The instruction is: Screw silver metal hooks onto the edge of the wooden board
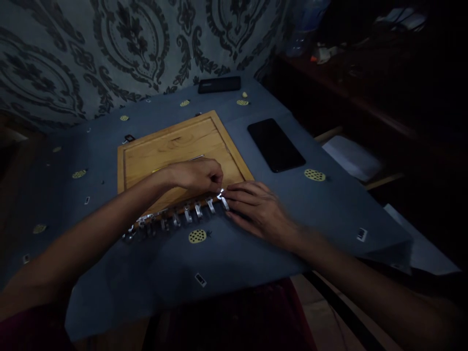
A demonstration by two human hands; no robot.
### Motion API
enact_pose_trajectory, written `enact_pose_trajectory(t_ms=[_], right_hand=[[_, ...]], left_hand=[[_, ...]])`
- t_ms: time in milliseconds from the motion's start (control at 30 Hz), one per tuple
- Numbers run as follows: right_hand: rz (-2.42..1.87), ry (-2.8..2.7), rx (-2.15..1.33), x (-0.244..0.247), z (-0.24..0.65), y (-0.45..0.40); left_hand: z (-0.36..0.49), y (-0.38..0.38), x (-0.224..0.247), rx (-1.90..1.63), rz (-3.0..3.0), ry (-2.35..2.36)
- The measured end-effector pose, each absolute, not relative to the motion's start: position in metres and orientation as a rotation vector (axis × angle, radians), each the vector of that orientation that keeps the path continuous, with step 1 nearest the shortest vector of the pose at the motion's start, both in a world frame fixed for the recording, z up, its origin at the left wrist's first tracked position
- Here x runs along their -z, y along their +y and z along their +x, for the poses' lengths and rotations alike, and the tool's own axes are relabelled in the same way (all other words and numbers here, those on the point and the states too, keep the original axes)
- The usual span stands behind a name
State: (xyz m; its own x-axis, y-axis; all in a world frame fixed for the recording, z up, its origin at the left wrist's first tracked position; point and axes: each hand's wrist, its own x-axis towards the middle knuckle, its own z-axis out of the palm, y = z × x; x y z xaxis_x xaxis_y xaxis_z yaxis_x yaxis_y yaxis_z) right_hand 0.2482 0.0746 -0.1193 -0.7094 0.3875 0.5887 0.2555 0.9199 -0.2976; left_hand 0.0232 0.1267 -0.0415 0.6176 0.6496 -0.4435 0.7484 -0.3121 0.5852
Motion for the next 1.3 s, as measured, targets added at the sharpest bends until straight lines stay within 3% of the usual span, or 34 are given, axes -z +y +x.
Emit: enact_pose_trajectory(t_ms=[500, 667, 867, 1300], right_hand=[[-0.458, -2.387, -0.251, 0.120, 0.247, 0.075], [-0.449, -2.364, -0.248, 0.119, 0.247, 0.075], [-0.441, -2.340, -0.238, 0.121, 0.247, 0.077], [-0.426, -2.334, -0.246, 0.128, 0.246, 0.078]], left_hand=[[0.003, 0.124, 0.028, -0.073, 1.928, 1.028], [-0.027, 0.110, 0.018, -0.350, 1.947, 1.481], [-0.044, 0.101, 0.030, -0.282, 2.103, 1.850], [-0.067, 0.065, 0.043, -0.064, 2.051, 2.159]])
